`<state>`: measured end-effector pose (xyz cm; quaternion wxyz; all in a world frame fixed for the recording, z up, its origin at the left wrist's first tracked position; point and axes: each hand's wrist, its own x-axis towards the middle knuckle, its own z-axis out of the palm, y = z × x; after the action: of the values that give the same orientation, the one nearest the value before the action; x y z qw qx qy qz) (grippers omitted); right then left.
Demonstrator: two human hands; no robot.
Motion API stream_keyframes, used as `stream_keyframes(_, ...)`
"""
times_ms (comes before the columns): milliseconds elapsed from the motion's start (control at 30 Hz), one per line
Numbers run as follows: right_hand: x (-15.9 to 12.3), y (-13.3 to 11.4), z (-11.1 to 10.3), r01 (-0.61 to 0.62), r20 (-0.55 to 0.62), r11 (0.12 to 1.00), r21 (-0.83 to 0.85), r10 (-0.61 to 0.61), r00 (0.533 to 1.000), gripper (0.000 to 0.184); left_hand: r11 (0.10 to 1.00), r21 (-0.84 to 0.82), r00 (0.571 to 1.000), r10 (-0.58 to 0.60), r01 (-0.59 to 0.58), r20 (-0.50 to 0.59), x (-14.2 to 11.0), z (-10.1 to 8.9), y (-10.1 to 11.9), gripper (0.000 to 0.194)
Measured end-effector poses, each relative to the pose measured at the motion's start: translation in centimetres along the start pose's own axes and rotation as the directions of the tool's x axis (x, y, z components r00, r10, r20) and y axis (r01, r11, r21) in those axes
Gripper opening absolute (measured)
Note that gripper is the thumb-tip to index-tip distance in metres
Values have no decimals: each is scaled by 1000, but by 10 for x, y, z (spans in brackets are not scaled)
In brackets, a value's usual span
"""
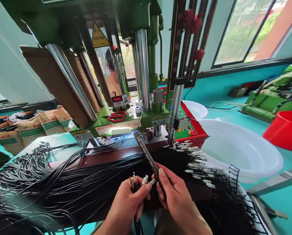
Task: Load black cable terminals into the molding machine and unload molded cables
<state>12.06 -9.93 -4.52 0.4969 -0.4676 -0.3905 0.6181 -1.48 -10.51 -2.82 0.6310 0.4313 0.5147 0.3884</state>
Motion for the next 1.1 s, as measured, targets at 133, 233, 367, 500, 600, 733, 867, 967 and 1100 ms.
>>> stream_keyframes(133, -2, 1, -3, 0, -4, 1000, -27, 0, 1000, 61, 1000, -13, 1000, -5, 5, 8, 0, 1, 0, 38)
stream_keyframes(233, -3, 3, -3, 2, 7, 999, -40, -2, 1000, 61, 1000, -1, 1000, -9, 9, 22, 0, 1, 1, 37)
stream_keyframes(367, -3, 3, 0, 18, -1, 997, -75, -18, 1000, 64, 1000, 13, 1000, -17, 17, 4, 0, 3, 1, 32)
stream_keyframes(500, -3, 4, 2, 36, -18, 994, -107, -39, 999, 66, 1000, 10, 1000, 4, -4, -29, -1, 6, 0, 30)
stream_keyframes(600, -3, 10, 1, 98, -30, 976, -195, -106, 994, 60, 1000, 6, 999, 15, -15, -52, -2, 8, -3, 29)
stream_keyframes(733, -2, 15, 0, 158, -1, 946, -282, -165, 986, 51, 1000, 13, 997, 24, -23, -68, -1, 5, -6, 27)
stream_keyframes(867, -2, 10, -6, 62, -27, 994, -85, -64, 998, 54, 995, -98, 998, 36, -31, 49, -2, -2, -2, 29)
stream_keyframes(967, -4, 5, -18, 33, -50, 999, -24, -34, 998, 53, 971, -238, 996, 25, -4, 85, -3, -7, 3, 30)
stream_keyframes(1100, -5, 3, -26, 9, -35, 1000, -12, -9, 999, 50, 978, -209, 999, -12, 23, 53, -3, -4, 6, 34)
